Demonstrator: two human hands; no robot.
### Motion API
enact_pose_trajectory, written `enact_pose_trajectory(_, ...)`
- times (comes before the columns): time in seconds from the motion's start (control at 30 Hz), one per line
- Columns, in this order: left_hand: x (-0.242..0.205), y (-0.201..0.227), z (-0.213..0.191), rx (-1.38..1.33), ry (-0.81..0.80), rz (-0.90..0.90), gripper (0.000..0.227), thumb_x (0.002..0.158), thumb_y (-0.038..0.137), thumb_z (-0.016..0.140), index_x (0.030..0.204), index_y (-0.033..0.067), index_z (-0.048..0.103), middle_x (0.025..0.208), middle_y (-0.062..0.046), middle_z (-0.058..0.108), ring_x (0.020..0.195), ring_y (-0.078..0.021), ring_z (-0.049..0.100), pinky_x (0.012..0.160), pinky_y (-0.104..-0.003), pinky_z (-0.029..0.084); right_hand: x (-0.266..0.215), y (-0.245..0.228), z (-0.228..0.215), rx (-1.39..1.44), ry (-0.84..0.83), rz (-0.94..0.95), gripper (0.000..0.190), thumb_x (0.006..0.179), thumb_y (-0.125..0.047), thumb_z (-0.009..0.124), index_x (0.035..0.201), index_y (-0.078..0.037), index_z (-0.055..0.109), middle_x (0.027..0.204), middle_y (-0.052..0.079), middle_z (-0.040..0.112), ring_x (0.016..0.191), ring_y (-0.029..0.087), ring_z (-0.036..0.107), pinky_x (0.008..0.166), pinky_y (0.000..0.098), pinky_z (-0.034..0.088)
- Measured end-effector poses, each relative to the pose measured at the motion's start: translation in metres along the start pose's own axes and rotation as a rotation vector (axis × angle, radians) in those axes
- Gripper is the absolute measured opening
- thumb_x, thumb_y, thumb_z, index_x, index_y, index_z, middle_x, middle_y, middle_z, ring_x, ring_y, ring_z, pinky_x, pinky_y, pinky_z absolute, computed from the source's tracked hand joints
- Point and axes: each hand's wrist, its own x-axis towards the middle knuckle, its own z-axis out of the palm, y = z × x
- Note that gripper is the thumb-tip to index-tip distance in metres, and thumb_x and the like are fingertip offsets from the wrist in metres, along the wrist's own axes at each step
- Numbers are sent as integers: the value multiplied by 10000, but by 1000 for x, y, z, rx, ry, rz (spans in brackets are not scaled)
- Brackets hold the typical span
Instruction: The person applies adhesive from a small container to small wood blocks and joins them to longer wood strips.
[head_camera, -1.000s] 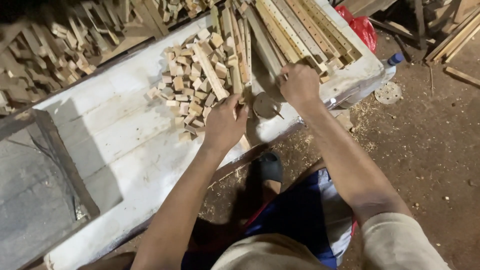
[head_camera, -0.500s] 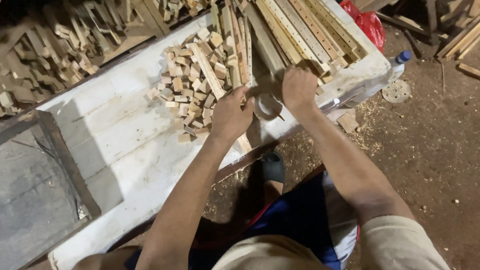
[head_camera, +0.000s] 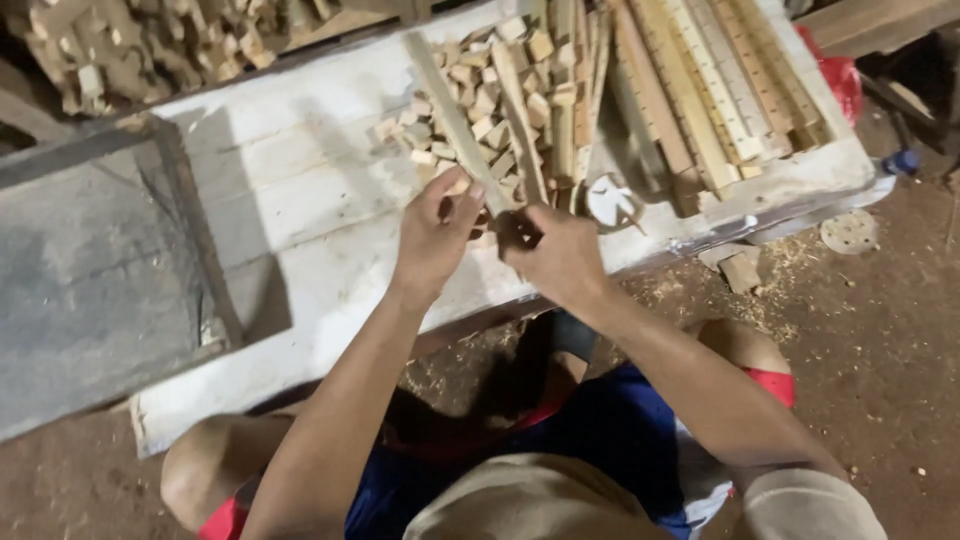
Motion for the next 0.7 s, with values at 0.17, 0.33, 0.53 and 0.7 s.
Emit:
enact_pose_trajectory(0.17, -15, -55, -45, -124, 114, -198, 571, 890, 149, 724, 1371, -93, 534, 1029, -244, 728, 832, -260, 737, 724, -370, 672, -10, -15, 74, -68, -72, -174, 302, 787, -481, 752, 814, -187, 688, 668, 28, 704, 674, 255, 727, 612, 378, 557)
enact_pose_trajectory(0.33, -16, -90, -69, 30, 191, -271, 644, 853, 225, 755, 1387, -50, 525, 1081, -196, 743, 975, -289, 740, 799, -433, 649, -13, -16, 116, -60, -74, -340, 357, 791, -463, 743, 705, -142, 612, 568, 58, 641, 596, 245, 689, 590, 369, 536)
enact_pose_trajectory(0.53, -5, -116, -80, 342, 250, -271, 469, 810, 351, 788, 1209, 118, 708, 1000, -44, 783, 993, -227, 744, 813, -382, 626, -8, -17, 134, -114, -172, -286, 180, 697, -168, 688, 840, -73, 636, 621, 121, 639, 676, 368, 705, 640, 470, 557)
enact_pose_trajectory(0.7, -4, -123, -72, 452, 268, -207, 398, 843, 287, 751, 1186, 93, 696, 891, -95, 779, 915, -308, 757, 777, -445, 628, -7, -9, 129, -142, -228, -350, 151, 751, -56, 585, 885, -38, 653, 670, 169, 653, 693, 411, 701, 661, 459, 561)
